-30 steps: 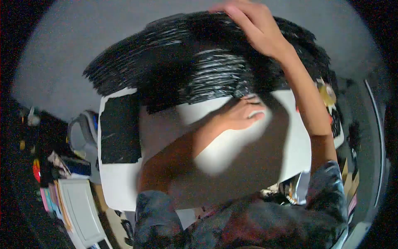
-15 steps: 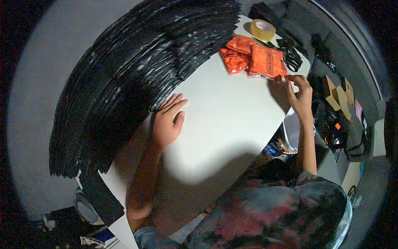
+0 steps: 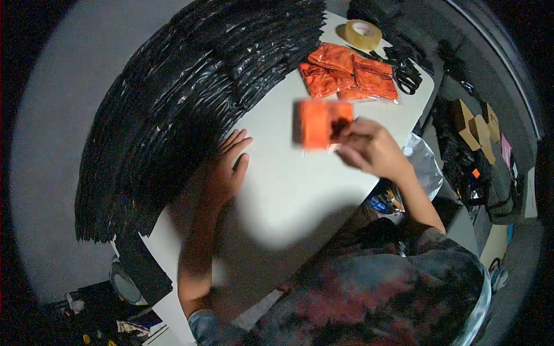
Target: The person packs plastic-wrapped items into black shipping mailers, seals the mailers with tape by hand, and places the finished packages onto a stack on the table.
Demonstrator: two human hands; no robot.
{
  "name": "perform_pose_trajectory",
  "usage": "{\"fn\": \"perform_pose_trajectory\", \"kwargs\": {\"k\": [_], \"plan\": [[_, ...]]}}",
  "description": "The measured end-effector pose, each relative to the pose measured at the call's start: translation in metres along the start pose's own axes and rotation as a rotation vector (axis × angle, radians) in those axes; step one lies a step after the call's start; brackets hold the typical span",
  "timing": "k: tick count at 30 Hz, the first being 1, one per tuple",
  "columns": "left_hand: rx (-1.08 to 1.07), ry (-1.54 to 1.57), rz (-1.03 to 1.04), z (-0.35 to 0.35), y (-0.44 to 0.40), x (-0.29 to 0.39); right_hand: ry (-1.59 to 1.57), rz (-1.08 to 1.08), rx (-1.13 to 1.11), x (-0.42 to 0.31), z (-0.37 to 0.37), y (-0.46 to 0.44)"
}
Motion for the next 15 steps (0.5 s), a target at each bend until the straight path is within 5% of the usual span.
{"fn": "perform_pose_trajectory", "kwargs": {"k": [3, 6, 8, 15], "plan": [[-0.007, -0.001, -0.006, 0.001, 0.001, 0.001, -0.083, -0.060, -0.073, -0.022, -0.008, -0.007], [0.001, -0.010, 0.005, 0.000, 0.001, 0.002, -0.129, 0.099, -0.175, -0.019, 0.001, -0.022], [0.005, -0.018, 0.015, -0.001, 0.000, 0.003, -0.094, 0.115, 0.094, -0.019, 0.010, -0.038], [0.026, 0.010, 0.013, 0.000, 0.000, -0.002, 0.317, 0.037, -0.271, -0.025, 0.076, -0.037]]}}
Point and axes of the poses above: each hand's wrist, its own y-axis away from the middle knuckle, its own z-axis out of the palm, x = y × z, the point moved 5 cm from there along -y, towards the middle knuckle, and after that the axes turned 11 degrees about y, right-handed, at the moved point
